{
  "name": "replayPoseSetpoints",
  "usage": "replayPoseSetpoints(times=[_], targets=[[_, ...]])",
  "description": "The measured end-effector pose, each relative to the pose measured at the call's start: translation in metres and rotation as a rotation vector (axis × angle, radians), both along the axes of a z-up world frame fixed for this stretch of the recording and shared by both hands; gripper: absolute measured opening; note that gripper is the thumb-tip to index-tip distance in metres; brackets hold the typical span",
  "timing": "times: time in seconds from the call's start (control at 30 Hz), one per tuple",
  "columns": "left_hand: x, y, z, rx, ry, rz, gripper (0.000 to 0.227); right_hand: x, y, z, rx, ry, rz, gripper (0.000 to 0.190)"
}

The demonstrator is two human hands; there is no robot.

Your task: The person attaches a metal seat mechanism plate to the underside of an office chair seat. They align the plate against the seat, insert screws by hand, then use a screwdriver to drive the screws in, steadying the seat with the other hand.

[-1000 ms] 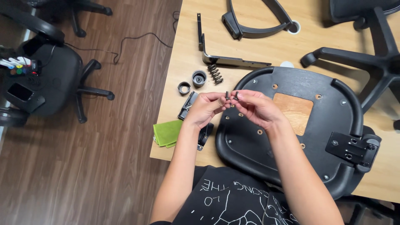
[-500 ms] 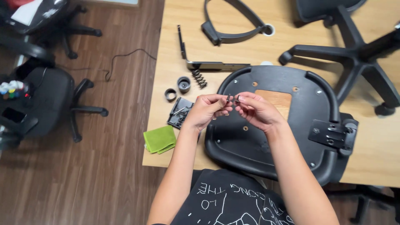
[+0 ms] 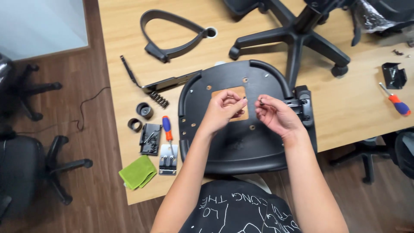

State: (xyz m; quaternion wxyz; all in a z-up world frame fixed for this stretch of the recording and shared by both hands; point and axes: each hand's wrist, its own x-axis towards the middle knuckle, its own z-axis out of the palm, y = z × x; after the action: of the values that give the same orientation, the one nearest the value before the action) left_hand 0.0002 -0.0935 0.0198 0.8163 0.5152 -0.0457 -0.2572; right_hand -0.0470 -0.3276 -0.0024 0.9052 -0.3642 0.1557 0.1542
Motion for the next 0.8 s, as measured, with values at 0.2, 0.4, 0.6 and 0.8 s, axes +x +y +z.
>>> replayPoseSetpoints(times=[0.2, 0.4, 0.6, 0.8], targets=[[-0.011, -0.061, -0.006, 0.154, -0.106, -0.022, 0.017, -0.014, -0.065, 0.019, -0.183, 0.017, -0.105, 0.022], [-0.027, -0.105, -0.002, 0.437, -0.466, 0.102, 0.019, -0.022, -0.147, -0.019, -0.298, 0.025, -0.220, 0.028], [-0.035, -0.135, -0.003, 0.612, -0.395, 0.207, 0.021, -0.029, -0.175, -0.044, -0.401, 0.085, -0.192, 0.031], [-0.045, -0.149, -0.006, 0.674, -0.418, 0.276, 0.020, -0.030, -0.197, -0.071, -0.331, 0.155, -0.240, 0.034]])
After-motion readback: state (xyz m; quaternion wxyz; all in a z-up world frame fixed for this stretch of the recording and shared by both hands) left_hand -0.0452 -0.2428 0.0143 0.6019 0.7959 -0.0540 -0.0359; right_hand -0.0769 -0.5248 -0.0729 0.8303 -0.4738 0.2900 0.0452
